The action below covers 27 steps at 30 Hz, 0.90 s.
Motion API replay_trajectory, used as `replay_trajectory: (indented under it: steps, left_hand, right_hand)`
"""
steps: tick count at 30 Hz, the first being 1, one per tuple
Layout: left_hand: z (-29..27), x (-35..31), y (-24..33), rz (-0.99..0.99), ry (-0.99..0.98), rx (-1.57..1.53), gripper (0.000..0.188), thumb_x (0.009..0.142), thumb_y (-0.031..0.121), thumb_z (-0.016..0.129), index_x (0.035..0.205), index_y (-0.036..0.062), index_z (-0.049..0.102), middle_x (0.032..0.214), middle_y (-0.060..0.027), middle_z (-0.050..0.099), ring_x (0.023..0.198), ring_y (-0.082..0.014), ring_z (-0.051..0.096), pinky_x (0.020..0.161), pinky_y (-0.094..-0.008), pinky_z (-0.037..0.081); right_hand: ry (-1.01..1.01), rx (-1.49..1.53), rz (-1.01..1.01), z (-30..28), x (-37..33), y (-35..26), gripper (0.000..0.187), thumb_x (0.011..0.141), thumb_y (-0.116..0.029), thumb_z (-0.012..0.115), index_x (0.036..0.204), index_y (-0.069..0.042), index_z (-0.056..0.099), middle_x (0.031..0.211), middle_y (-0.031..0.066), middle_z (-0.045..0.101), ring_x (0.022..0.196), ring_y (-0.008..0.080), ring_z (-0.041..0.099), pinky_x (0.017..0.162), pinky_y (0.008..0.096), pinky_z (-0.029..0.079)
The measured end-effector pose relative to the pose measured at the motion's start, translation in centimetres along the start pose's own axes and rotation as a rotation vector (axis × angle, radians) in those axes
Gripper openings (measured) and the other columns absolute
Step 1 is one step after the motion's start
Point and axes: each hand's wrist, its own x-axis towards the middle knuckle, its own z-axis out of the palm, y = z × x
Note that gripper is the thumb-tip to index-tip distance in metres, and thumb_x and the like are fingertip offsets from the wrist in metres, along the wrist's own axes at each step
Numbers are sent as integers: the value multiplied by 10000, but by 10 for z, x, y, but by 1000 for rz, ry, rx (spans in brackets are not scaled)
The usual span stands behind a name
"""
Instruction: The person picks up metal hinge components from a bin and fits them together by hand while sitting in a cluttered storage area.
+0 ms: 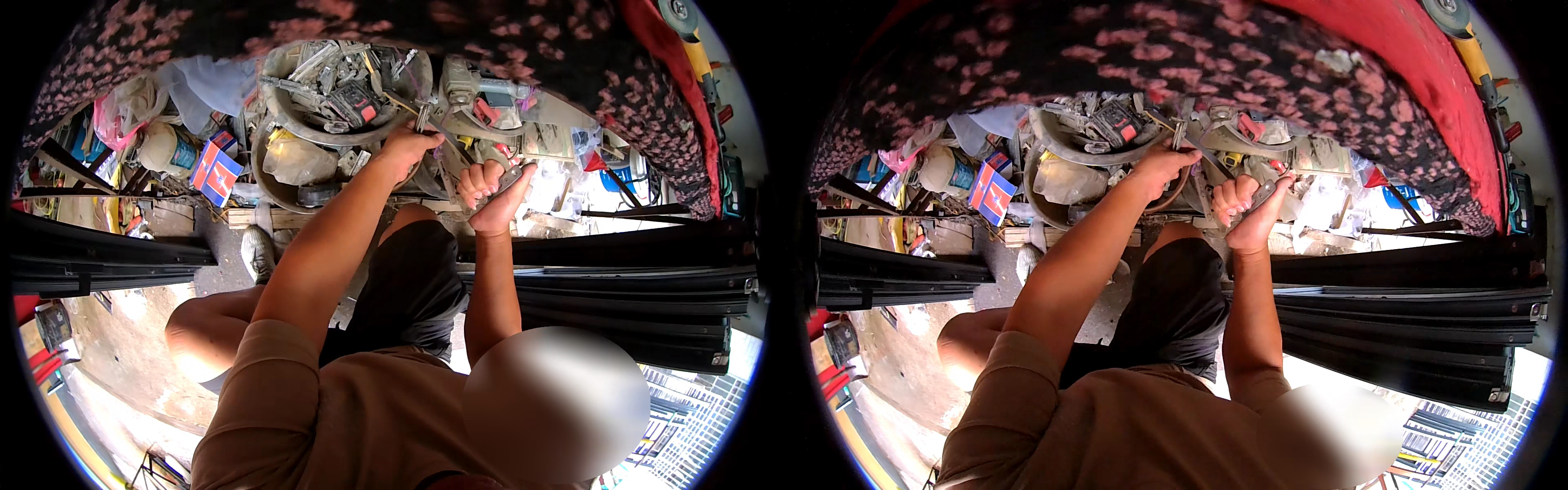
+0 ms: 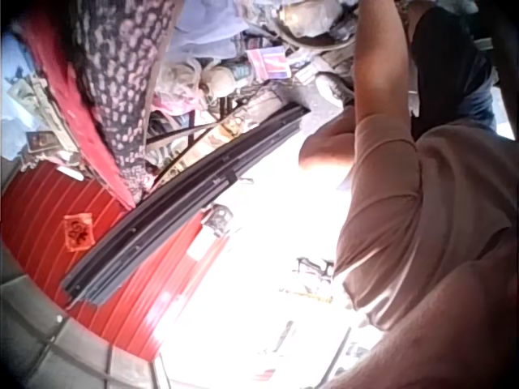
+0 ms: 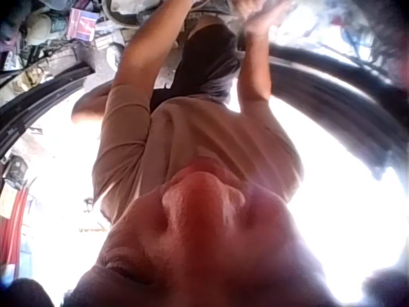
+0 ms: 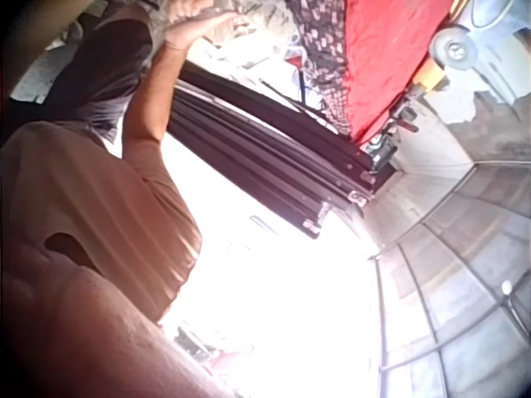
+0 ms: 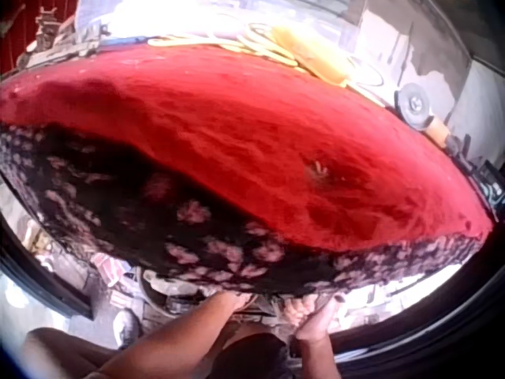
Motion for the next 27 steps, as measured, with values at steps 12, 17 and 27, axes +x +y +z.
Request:
replay_trajectory:
  steps: [12,17,27]
  left_hand:
    - [5,-11,-4,281,209,-100,117,884,-18,768,963,39,703,910,-24,710,837,-127,650,784,-297,529]
    - [-1,-15,-12,213,274,65,77,908,64,780,974,63,742,954,6,713,873,-103,626,833,-296,508]
    - [6,-24,-22,257,182,458,261,788,197,878,943,43,737,881,-65,761,790,-175,689,785,-342,556]
  right_hand:
    - [195,2,-154,6,4,3,761,990,-836,285,626,-167,288,589,-21,292,543,131,278,440,269,218]
    - [101,105,-147,-2,-8,5,755,1001,-818,290,632,-159,299,600,-16,293,557,134,283,440,270,223]
    - [44,186,-116,-11,-8,9,752,997,-820,302,643,-157,328,616,-12,324,567,139,299,459,270,261]
